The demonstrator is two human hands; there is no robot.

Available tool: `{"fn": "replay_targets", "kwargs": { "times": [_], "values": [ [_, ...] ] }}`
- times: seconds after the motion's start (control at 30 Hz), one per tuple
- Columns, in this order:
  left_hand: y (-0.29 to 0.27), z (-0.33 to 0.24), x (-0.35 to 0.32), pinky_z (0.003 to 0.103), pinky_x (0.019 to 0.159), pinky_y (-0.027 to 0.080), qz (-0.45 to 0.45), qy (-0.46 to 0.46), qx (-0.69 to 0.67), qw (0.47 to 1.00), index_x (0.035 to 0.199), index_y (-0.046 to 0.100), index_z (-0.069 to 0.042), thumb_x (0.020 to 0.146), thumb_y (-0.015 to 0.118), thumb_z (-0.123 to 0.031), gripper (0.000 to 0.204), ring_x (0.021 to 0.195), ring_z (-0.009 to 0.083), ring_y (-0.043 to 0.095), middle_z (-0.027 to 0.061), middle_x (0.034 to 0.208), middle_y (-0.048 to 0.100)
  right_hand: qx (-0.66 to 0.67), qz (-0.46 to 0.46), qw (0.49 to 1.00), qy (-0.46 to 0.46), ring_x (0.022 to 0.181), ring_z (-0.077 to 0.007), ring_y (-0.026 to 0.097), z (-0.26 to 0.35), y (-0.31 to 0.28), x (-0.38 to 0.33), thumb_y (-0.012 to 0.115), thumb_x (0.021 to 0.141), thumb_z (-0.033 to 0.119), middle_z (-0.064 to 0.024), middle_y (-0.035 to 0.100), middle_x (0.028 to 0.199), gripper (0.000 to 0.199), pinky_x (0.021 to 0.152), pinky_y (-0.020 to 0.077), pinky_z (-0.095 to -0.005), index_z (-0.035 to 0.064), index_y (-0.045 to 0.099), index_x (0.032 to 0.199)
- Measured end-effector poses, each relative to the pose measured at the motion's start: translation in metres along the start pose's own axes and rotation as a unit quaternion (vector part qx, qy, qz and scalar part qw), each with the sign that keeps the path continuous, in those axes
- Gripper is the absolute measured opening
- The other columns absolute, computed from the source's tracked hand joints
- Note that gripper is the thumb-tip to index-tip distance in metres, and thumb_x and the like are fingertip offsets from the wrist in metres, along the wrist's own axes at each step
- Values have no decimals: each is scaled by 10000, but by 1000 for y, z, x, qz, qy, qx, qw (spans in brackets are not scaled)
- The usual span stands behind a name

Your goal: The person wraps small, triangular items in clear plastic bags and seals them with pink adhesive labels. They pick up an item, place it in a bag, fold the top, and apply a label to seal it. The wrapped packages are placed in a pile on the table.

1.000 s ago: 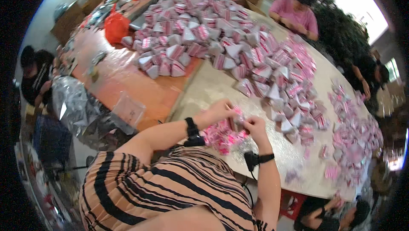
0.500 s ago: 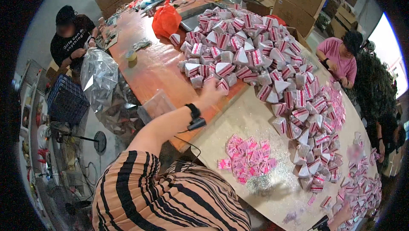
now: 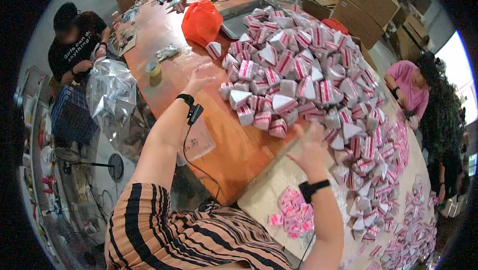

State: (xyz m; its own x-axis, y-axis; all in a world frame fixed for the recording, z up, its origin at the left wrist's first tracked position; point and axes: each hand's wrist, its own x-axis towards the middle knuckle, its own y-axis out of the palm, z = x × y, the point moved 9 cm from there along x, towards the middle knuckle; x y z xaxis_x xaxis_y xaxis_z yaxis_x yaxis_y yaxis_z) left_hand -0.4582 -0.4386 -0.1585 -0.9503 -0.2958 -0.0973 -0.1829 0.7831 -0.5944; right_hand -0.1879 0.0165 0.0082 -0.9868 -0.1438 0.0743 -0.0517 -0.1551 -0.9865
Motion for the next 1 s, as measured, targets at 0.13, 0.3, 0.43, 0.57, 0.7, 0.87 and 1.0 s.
{"fn": "replay_targets", "kwargs": {
  "times": [0.13, 0.3, 0.43, 0.57, 0.7, 0.87, 1.0],
  "values": [
    [-20, -32, 46, 424, 1093, 241, -33, 33, 70, 996, 1420, 255, -81, 596, 789, -424, 1040, 1352, 392, 209, 273, 1436, 247, -28, 20, 988, -149, 1357, -392, 198, 104, 37, 94, 826, 506, 442, -164, 221, 1478, 898, 984, 237, -664, 273, 467, 1311],
    [-27, -45, 99, 433, 1095, 235, -40, 88, 50, 994, 1417, 263, -71, 628, 773, -450, 1013, 1353, 386, 212, 269, 1437, 253, -65, 35, 972, -221, 1359, -379, 190, 170, 76, 165, 831, 497, 436, -146, 262, 1456, 852, 976, 230, -689, 272, 499, 1264],
    [5, -73, 122, 430, 1098, 230, 2, 62, 17, 998, 1409, 283, -57, 668, 747, -461, 963, 1338, 397, 239, 269, 1413, 298, -52, 53, 965, -251, 1353, -391, 197, 184, 98, 203, 838, 518, 397, -134, 259, 1459, 854, 976, 230, -690, 290, 479, 1286],
    [32, -97, 134, 459, 1062, 290, 20, 95, 91, 991, 1411, 303, -118, 681, 724, -510, 930, 1294, 412, 321, 274, 1407, 299, 2, 88, 968, -235, 1324, -387, 253, 182, 121, 219, 853, 495, 292, -134, 345, 1389, 878, 964, 262, -688, 274, 467, 1284],
    [64, -120, 127, 393, 1000, 370, 45, 176, 156, 971, 1326, 441, -87, 687, 731, -515, 822, 1175, 351, 448, 214, 1297, 403, 48, 36, 971, -233, 1289, -369, 326, 173, 117, 209, 564, 804, 143, -143, 479, 1243, 418, 923, 266, -720, 228, 544, 1212],
    [107, -165, 88, 524, 956, 359, 74, 229, 269, 933, 1285, 498, -185, 693, 678, -603, 746, 1125, 461, 400, 210, 1266, 430, 55, 33, 977, -205, 1245, -343, 383, 144, 108, 200, 534, 805, 92, -107, 497, 1217, 449, 907, 322, -633, 228, 499, 1232],
    [116, -156, 79, 549, 979, 311, 99, 241, 263, 929, 1285, 486, -176, 682, 679, -622, 774, 1155, 450, 365, 212, 1259, 425, 33, 29, 974, -223, 1219, -351, 407, 139, 101, 185, 509, 818, 118, -99, 497, 1222, 457, 883, 354, -586, 235, 492, 1260]
  ]
}}
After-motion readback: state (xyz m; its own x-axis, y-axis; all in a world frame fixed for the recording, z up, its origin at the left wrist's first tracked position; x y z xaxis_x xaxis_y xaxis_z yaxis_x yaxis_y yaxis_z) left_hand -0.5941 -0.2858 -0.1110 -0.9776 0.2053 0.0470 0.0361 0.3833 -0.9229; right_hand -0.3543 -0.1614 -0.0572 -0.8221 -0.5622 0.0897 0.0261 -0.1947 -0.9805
